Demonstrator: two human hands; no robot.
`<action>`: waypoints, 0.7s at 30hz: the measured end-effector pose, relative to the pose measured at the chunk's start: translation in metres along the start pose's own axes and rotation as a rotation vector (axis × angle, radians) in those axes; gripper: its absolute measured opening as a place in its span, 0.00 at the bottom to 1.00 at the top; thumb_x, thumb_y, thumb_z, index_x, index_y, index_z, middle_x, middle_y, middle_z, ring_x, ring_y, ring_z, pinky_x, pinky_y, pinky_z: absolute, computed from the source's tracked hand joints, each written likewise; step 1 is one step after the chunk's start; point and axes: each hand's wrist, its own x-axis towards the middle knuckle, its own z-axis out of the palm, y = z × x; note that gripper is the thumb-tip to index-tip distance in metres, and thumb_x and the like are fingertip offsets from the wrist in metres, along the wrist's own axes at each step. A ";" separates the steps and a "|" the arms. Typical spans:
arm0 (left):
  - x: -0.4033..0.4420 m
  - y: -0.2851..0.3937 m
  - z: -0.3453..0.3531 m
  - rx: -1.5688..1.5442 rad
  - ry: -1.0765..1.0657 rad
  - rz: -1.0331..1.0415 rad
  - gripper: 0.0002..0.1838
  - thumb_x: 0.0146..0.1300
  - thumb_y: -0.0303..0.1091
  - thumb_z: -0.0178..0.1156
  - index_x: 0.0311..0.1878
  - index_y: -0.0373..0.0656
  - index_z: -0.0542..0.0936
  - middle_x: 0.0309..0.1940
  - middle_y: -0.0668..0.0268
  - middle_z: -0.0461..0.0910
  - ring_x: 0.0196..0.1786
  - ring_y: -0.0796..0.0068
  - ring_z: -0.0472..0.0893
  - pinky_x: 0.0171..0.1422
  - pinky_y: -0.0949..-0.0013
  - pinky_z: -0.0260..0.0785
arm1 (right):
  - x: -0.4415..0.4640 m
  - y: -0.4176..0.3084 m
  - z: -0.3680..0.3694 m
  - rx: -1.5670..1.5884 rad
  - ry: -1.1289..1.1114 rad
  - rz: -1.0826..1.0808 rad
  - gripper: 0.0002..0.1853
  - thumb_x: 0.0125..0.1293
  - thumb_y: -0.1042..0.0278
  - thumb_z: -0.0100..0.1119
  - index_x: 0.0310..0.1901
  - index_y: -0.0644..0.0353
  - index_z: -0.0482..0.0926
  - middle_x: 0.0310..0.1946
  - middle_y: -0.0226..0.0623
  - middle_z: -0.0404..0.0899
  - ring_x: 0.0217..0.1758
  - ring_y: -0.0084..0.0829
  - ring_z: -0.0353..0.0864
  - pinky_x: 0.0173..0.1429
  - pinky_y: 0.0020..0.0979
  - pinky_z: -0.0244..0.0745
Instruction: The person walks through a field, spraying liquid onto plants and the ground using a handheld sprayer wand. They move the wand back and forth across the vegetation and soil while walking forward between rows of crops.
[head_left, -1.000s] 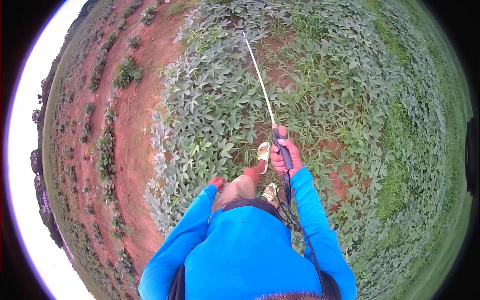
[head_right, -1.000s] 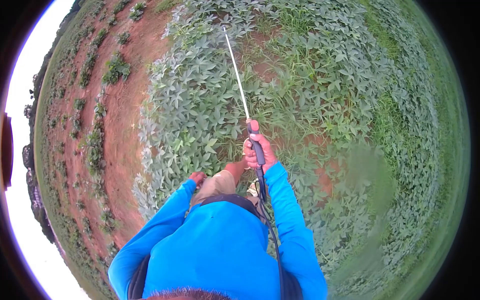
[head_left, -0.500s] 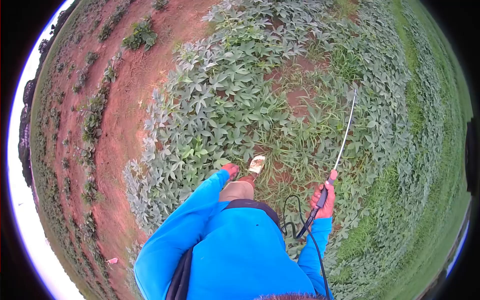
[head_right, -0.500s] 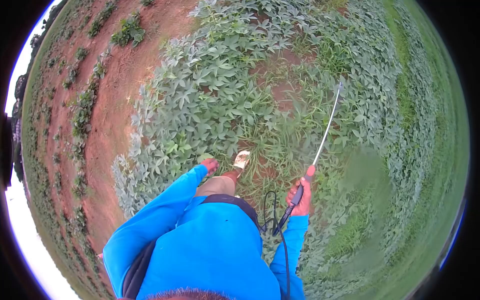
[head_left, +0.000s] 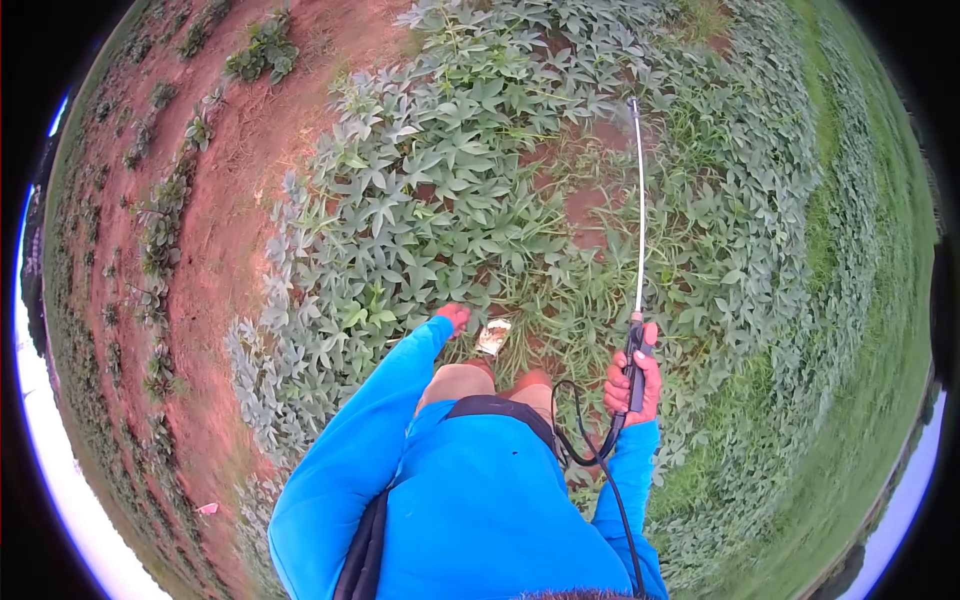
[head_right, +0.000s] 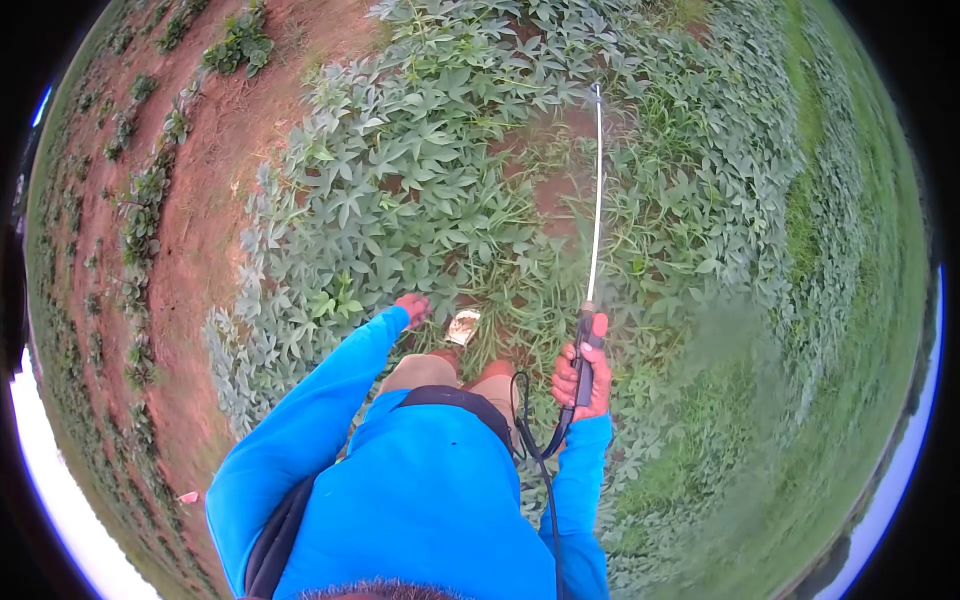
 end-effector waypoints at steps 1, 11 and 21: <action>0.001 0.002 -0.002 0.006 -0.004 -0.001 0.16 0.58 0.45 0.52 0.41 0.43 0.78 0.21 0.68 0.76 0.18 0.77 0.73 0.20 0.71 0.65 | 0.005 -0.001 0.007 -0.023 -0.007 0.012 0.14 0.62 0.54 0.48 0.33 0.57 0.64 0.15 0.26 0.56 0.10 0.18 0.52 0.10 0.22 0.52; 0.003 0.003 -0.001 0.030 -0.042 -0.057 0.15 0.57 0.45 0.51 0.36 0.44 0.77 0.21 0.67 0.76 0.19 0.76 0.74 0.20 0.71 0.65 | 0.032 -0.034 0.040 0.023 -0.213 0.169 0.13 0.63 0.56 0.49 0.34 0.57 0.62 0.16 0.27 0.56 0.10 0.18 0.52 0.10 0.22 0.54; 0.034 0.036 -0.005 0.002 0.003 -0.069 0.17 0.57 0.47 0.51 0.37 0.43 0.78 0.21 0.66 0.76 0.19 0.75 0.74 0.20 0.71 0.65 | 0.035 -0.064 0.049 -0.276 0.432 -0.165 0.13 0.61 0.55 0.54 0.28 0.51 0.65 0.13 0.25 0.60 0.10 0.17 0.56 0.11 0.20 0.50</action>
